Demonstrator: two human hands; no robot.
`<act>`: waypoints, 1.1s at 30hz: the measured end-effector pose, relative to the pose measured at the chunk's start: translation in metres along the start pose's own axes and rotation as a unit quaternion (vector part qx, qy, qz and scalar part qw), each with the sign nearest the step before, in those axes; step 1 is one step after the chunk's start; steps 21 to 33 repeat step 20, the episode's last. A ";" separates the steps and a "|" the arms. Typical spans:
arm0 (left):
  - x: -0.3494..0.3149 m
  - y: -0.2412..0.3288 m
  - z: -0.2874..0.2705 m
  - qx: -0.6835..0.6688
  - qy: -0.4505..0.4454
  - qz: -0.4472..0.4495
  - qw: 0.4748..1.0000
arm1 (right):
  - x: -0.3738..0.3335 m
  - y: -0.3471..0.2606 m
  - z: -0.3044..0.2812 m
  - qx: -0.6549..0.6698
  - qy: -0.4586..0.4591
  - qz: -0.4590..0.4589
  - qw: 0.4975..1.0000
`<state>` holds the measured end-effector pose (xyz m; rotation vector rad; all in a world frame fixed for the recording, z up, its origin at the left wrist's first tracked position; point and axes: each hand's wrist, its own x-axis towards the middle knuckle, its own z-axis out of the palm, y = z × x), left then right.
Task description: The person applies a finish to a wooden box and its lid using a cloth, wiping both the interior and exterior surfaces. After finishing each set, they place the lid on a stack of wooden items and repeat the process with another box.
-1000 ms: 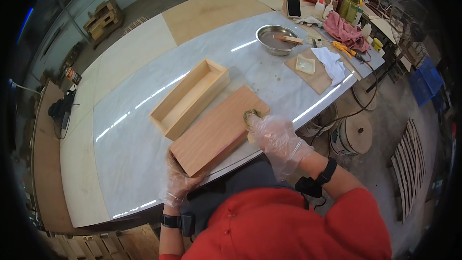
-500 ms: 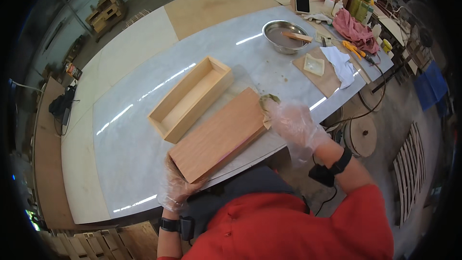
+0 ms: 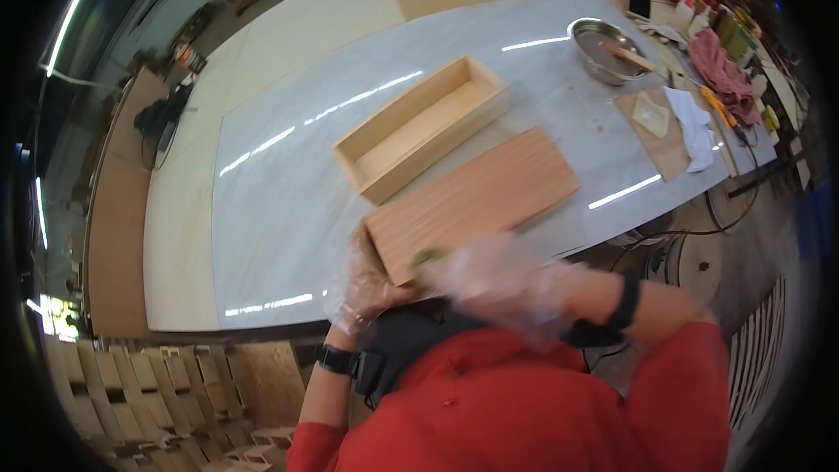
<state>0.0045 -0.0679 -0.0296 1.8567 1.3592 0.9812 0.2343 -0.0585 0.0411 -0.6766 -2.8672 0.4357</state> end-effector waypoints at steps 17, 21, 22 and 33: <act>-0.001 -0.011 -0.007 -0.018 0.006 0.013 1.000 | 0.013 -0.008 -0.001 -0.016 -0.127 0.105 0.986; -0.028 -0.018 -0.003 0.139 0.026 -0.121 0.983 | -0.124 -0.010 0.060 0.288 -0.020 0.082 0.954; -0.028 -0.018 -0.003 0.139 0.026 -0.121 0.983 | -0.124 -0.010 0.060 0.288 -0.020 0.082 0.954; -0.028 -0.018 -0.003 0.139 0.026 -0.121 0.983 | -0.124 -0.010 0.060 0.288 -0.020 0.082 0.954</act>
